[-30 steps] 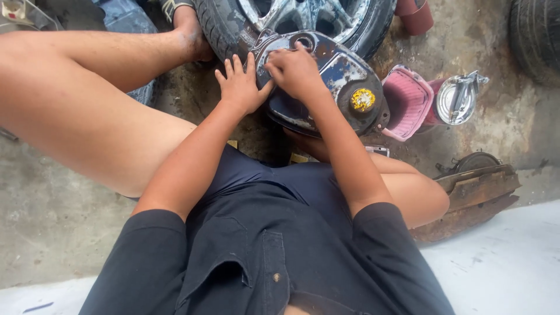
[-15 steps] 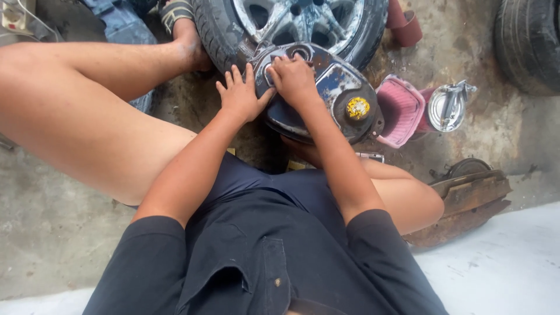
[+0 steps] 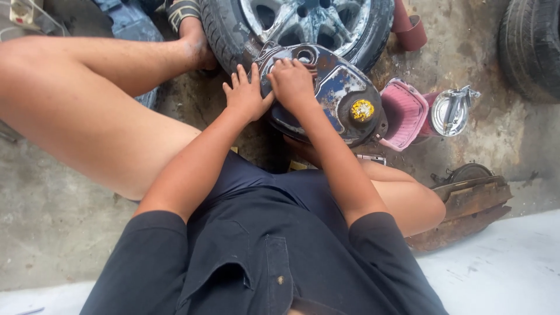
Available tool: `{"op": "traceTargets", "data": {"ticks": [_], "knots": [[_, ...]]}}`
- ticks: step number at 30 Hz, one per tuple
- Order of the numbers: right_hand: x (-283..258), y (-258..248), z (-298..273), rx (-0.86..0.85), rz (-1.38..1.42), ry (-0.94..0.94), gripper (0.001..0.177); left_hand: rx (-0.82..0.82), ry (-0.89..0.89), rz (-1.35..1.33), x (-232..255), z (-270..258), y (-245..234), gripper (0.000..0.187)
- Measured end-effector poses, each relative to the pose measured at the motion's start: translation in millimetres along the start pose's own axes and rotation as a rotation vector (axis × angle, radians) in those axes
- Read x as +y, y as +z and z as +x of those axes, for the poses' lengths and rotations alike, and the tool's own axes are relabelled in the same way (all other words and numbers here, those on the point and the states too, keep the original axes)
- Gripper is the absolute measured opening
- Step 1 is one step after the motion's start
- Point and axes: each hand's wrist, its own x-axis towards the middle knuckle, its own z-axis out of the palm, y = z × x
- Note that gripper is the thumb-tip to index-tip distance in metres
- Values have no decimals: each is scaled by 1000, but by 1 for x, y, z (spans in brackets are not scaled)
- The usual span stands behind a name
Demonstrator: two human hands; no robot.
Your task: The person scrubs a blue motorcycle fuel tank with a small abrasive pad, focusing on the surface and edges. The tank is placed on the ground between the person's legs while they work.
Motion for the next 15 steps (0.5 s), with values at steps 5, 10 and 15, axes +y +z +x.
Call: {"op": "traceTargets", "data": {"ticks": [5, 10, 15], "knots": [[13, -9, -5, 14, 185, 61, 28, -14, 6, 3, 9, -1, -8, 98], [5, -29, -5, -255, 262, 137, 43, -13, 1, 9, 2, -5, -5, 96], [-2, -23, -8, -63, 308, -128, 30, -30, -2, 41, 0, 4, -1, 88]]}}
